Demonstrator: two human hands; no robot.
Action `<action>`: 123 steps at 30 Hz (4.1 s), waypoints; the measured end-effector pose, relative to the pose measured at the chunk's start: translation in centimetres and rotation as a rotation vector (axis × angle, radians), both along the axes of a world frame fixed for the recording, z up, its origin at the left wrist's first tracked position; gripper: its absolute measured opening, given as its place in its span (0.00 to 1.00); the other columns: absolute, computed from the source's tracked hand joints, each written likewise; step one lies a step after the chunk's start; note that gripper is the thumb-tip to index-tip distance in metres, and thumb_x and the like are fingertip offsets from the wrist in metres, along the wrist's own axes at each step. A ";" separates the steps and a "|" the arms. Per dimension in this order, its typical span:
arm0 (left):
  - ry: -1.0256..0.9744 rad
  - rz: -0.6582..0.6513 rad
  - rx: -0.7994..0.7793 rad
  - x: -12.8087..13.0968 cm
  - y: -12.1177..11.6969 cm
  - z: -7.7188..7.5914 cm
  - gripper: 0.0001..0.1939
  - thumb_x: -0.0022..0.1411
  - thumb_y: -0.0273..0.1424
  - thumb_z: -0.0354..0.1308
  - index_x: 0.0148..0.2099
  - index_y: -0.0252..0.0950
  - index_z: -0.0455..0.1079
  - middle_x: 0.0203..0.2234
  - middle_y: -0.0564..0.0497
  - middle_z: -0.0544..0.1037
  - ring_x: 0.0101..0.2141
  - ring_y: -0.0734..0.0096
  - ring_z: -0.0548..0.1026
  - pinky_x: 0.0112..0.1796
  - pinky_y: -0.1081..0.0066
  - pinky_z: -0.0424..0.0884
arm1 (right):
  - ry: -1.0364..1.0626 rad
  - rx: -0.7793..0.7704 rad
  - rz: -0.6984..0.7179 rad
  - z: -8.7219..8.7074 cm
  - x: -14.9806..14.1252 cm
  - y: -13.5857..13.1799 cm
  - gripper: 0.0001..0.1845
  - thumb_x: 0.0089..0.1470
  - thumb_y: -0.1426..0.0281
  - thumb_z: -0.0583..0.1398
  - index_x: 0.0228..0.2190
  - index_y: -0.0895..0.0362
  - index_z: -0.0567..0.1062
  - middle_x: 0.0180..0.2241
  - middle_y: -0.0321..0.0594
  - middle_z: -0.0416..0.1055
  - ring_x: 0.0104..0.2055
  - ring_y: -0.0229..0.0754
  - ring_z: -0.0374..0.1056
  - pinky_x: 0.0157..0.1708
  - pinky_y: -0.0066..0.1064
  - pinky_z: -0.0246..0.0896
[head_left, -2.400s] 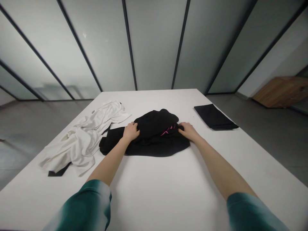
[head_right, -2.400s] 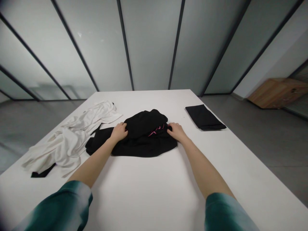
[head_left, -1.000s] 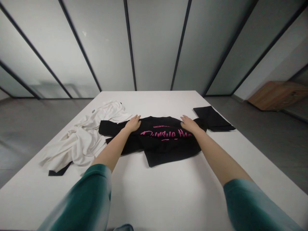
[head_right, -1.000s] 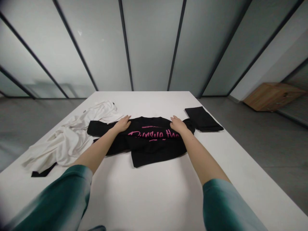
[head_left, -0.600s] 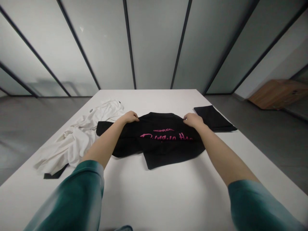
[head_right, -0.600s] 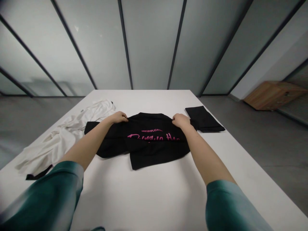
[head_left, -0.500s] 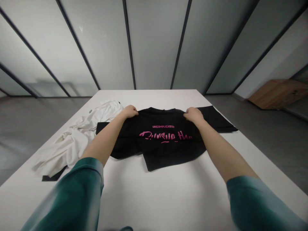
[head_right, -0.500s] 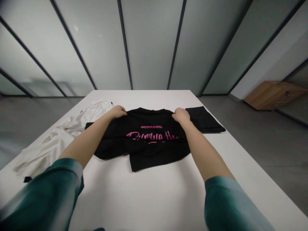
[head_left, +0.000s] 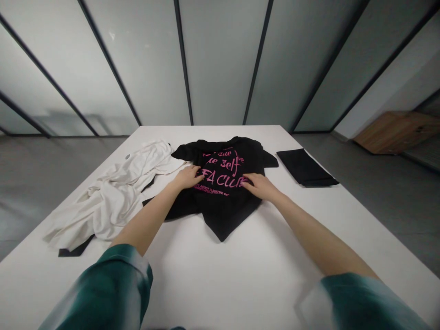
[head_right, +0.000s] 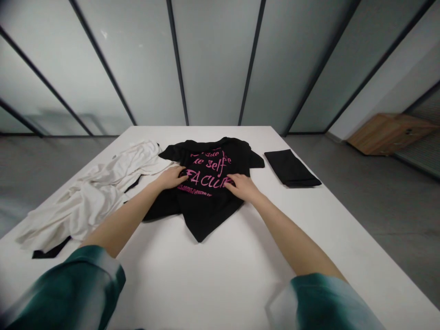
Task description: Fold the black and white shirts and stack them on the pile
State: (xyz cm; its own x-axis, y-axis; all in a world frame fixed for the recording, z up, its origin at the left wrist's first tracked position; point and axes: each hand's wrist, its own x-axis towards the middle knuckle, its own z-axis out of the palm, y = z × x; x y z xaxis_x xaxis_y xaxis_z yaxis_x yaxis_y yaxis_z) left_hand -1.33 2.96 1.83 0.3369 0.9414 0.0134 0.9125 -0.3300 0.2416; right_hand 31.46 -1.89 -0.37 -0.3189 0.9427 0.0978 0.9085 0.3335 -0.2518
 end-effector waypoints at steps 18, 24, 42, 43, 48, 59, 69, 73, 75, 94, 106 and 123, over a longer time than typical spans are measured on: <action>0.046 -0.126 0.035 -0.4 -6.8 -0.1 0.26 0.65 0.53 0.49 0.40 0.36 0.74 0.36 0.43 0.79 0.40 0.56 0.76 0.44 0.60 0.70 | -0.042 0.003 -0.069 1.4 -0.5 -2.4 0.26 0.63 0.50 0.50 0.35 0.56 0.77 0.36 0.47 0.75 0.38 0.49 0.70 0.38 0.36 0.61; 0.098 -0.246 -0.041 -2.1 -8.7 -1.1 0.54 0.46 0.63 0.61 0.66 0.33 0.62 0.65 0.35 0.63 0.63 0.42 0.60 0.61 0.52 0.57 | -0.132 0.032 0.062 -1.3 -1.0 -6.9 0.33 0.53 0.56 0.62 0.58 0.58 0.72 0.56 0.55 0.68 0.56 0.59 0.64 0.56 0.47 0.57; 0.058 -0.119 0.084 -3.2 -7.4 2.0 0.26 0.64 0.49 0.51 0.55 0.37 0.71 0.42 0.45 0.80 0.44 0.56 0.77 0.48 0.61 0.70 | 0.311 -0.174 -0.182 3.9 7.3 -5.7 0.22 0.59 0.53 0.54 0.41 0.54 0.80 0.36 0.43 0.80 0.40 0.48 0.74 0.43 0.37 0.68; 0.051 -0.101 0.144 -2.9 -7.0 1.8 0.25 0.66 0.47 0.50 0.56 0.37 0.70 0.46 0.43 0.78 0.47 0.56 0.76 0.50 0.60 0.69 | 0.299 -0.082 -0.191 3.4 6.9 -5.1 0.22 0.60 0.54 0.54 0.42 0.54 0.80 0.40 0.44 0.79 0.43 0.49 0.74 0.46 0.38 0.67; 0.098 0.056 0.148 -1.5 -5.0 -1.5 0.34 0.64 0.49 0.53 0.66 0.36 0.60 0.63 0.37 0.63 0.61 0.47 0.63 0.57 0.54 0.63 | -0.008 0.053 -0.226 -0.8 3.7 -2.8 0.30 0.60 0.53 0.55 0.56 0.57 0.73 0.60 0.54 0.66 0.63 0.58 0.59 0.61 0.52 0.54; 0.135 0.480 -0.079 -3.4 -7.3 0.0 0.45 0.56 0.65 0.45 0.57 0.30 0.65 0.51 0.28 0.75 0.52 0.39 0.73 0.45 0.53 0.71 | -0.091 0.101 -0.630 -2.0 4.6 -3.9 0.36 0.63 0.52 0.46 0.61 0.64 0.63 0.57 0.67 0.64 0.57 0.67 0.62 0.51 0.59 0.59; -0.443 0.233 -0.254 -8.0 -9.7 0.0 0.27 0.57 0.44 0.51 0.55 0.35 0.65 0.43 0.44 0.80 0.44 0.57 0.78 0.44 0.61 0.74 | -0.134 -0.034 -0.514 -0.9 7.4 -6.1 0.28 0.62 0.64 0.52 0.60 0.65 0.64 0.46 0.60 0.76 0.46 0.57 0.74 0.44 0.44 0.66; -0.488 0.194 -0.300 -9.0 -10.8 1.7 0.38 0.56 0.42 0.54 0.67 0.38 0.55 0.47 0.46 0.79 0.44 0.60 0.77 0.46 0.62 0.73 | -0.049 -0.075 -0.302 0.0 8.7 -7.1 0.23 0.60 0.66 0.52 0.54 0.59 0.73 0.47 0.53 0.77 0.49 0.55 0.74 0.49 0.43 0.66; -0.398 0.043 -0.392 -9.9 -11.5 3.3 0.35 0.52 0.44 0.59 0.62 0.42 0.66 0.50 0.48 0.78 0.48 0.58 0.76 0.49 0.63 0.71 | 0.036 -0.157 -0.191 1.4 9.5 -7.8 0.21 0.58 0.65 0.53 0.48 0.58 0.78 0.48 0.49 0.77 0.50 0.54 0.73 0.52 0.41 0.65; 0.128 -0.018 0.019 -0.3 -2.9 -1.8 0.36 0.66 0.50 0.46 0.69 0.35 0.57 0.68 0.36 0.57 0.67 0.47 0.55 0.62 0.50 0.55 | -0.187 -0.043 -0.243 -1.1 3.4 0.4 0.34 0.63 0.54 0.51 0.64 0.59 0.64 0.67 0.55 0.56 0.68 0.60 0.51 0.64 0.54 0.48; 0.165 0.039 0.024 -1.5 -6.3 -4.6 0.39 0.68 0.53 0.39 0.72 0.36 0.53 0.70 0.39 0.53 0.69 0.42 0.49 0.64 0.49 0.48 | -0.263 -0.064 -0.214 -4.0 4.2 -3.5 0.37 0.66 0.50 0.44 0.67 0.59 0.57 0.69 0.55 0.49 0.71 0.58 0.45 0.66 0.54 0.43; 0.062 0.118 -0.089 6.4 3.6 0.9 0.26 0.57 0.37 0.61 0.57 0.39 0.71 0.48 0.41 0.80 0.50 0.50 0.77 0.47 0.61 0.72 | 0.376 0.495 -0.176 -3.3 6.4 -4.6 0.15 0.60 0.61 0.53 0.35 0.55 0.77 0.36 0.47 0.77 0.41 0.51 0.72 0.45 0.45 0.66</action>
